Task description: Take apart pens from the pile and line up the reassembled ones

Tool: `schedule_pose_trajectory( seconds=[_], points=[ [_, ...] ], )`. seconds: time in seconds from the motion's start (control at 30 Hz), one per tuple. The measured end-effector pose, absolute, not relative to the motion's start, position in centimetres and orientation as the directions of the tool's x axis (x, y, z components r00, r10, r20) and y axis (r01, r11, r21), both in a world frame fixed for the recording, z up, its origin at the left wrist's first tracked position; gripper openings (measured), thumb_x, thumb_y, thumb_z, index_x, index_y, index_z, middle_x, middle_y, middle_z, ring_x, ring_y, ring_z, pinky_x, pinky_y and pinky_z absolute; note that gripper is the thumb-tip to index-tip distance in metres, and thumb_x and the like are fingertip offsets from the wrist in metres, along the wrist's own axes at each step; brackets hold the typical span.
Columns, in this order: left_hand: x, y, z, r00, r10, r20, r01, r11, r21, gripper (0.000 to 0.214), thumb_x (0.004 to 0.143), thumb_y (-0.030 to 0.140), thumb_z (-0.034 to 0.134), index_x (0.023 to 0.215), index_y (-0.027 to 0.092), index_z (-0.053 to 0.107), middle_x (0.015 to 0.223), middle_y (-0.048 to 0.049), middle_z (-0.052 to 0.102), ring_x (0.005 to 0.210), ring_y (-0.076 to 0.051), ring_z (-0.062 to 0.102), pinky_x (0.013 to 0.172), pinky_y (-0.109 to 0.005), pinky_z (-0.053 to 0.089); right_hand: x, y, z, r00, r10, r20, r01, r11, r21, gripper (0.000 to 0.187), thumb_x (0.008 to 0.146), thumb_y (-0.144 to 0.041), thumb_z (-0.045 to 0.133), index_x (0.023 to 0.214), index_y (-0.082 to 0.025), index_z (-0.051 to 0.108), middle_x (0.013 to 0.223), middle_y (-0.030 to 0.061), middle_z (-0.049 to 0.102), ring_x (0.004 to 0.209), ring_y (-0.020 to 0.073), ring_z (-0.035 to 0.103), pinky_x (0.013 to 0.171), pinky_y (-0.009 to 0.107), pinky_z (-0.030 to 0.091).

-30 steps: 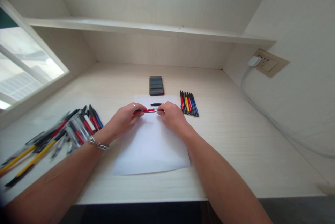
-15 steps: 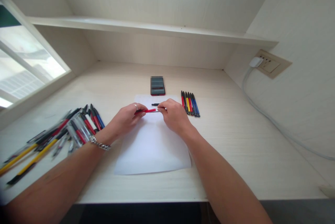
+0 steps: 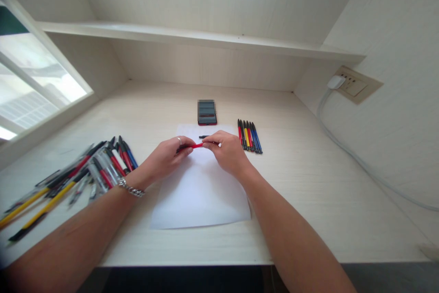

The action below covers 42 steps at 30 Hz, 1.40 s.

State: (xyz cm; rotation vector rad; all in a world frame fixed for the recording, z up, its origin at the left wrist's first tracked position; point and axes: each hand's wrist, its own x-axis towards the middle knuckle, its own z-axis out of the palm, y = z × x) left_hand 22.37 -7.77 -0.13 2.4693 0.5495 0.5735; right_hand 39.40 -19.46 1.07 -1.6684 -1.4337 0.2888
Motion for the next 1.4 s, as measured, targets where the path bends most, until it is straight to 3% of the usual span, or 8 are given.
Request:
schedule_pose_trajectory(
  seconds=[0.2,0.33,0.6,0.93,1.1,1.4],
  points=[
    [22.4,-7.9,-0.2,0.821,0.492,0.289,0.221,-0.741,0.634,0.020,0.092,0.031,0.046,0.101,0.022,0.061,0.092,-0.0026,0.069,0.082,-0.017,0.062,0.075,-0.029,0.049,39.5,-19.3,1.1,0.359,0.871,0.336,0.558,0.088,-0.825,0.013,0.081,-0.029,0.067,0.089,-0.023,0.075,0.092,0.0036,0.072,0.085,0.0168,0.064,0.076,0.028,0.049],
    [22.4,-7.8,-0.4,0.809,0.513,0.285,0.218,-0.713,0.666,0.021,0.092,0.033,0.047,0.102,0.021,0.060,0.091,-0.0033,0.068,0.081,-0.018,0.063,0.076,-0.030,0.050,39.7,-19.2,1.0,0.396,0.845,0.360,0.562,0.087,-0.822,0.016,0.083,-0.029,0.064,0.094,-0.022,0.074,0.093,0.0040,0.072,0.085,0.0168,0.064,0.076,0.028,0.049],
    [22.3,-7.6,0.1,0.769,0.577,0.275,0.176,-0.605,0.776,0.020,0.088,0.035,0.052,0.097,0.019,0.059,0.094,-0.0050,0.067,0.087,-0.018,0.064,0.082,-0.033,0.052,41.0,-18.8,-0.4,0.358,0.862,0.358,0.800,-0.085,-0.594,0.015,0.085,-0.020,0.061,0.090,-0.022,0.074,0.093,0.0040,0.071,0.085,0.0166,0.063,0.079,0.029,0.046],
    [22.4,-7.2,-0.4,0.751,0.608,0.259,0.134,-0.524,0.841,0.018,0.086,0.033,0.056,0.097,0.019,0.058,0.092,-0.0041,0.068,0.086,-0.017,0.065,0.082,-0.032,0.052,40.7,-17.9,-1.0,0.346,0.911,0.225,0.875,-0.227,-0.427,0.017,0.086,-0.023,0.060,0.096,-0.024,0.074,0.098,0.0063,0.067,0.096,0.0199,0.056,0.086,0.030,0.040],
    [22.2,-7.2,-0.5,0.760,0.577,0.300,0.131,-0.588,0.798,0.023,0.088,0.031,0.054,0.108,0.023,0.064,0.102,-0.0030,0.070,0.092,-0.018,0.065,0.085,-0.031,0.050,40.7,-17.7,-1.3,0.350,0.919,0.181,0.882,-0.258,-0.395,0.017,0.086,-0.023,0.058,0.092,-0.024,0.074,0.096,0.0059,0.065,0.094,0.0194,0.054,0.081,0.028,0.039],
    [22.2,-7.4,0.1,0.762,0.582,0.284,0.254,-0.672,0.696,0.025,0.089,0.035,0.050,0.103,0.021,0.066,0.097,-0.0027,0.070,0.085,-0.018,0.064,0.079,-0.029,0.048,40.2,-17.4,-1.6,0.317,0.937,0.147,0.928,-0.274,-0.252,0.018,0.089,-0.020,0.050,0.084,-0.020,0.067,0.094,0.0090,0.064,0.091,0.0222,0.053,0.073,0.031,0.035]
  ],
)
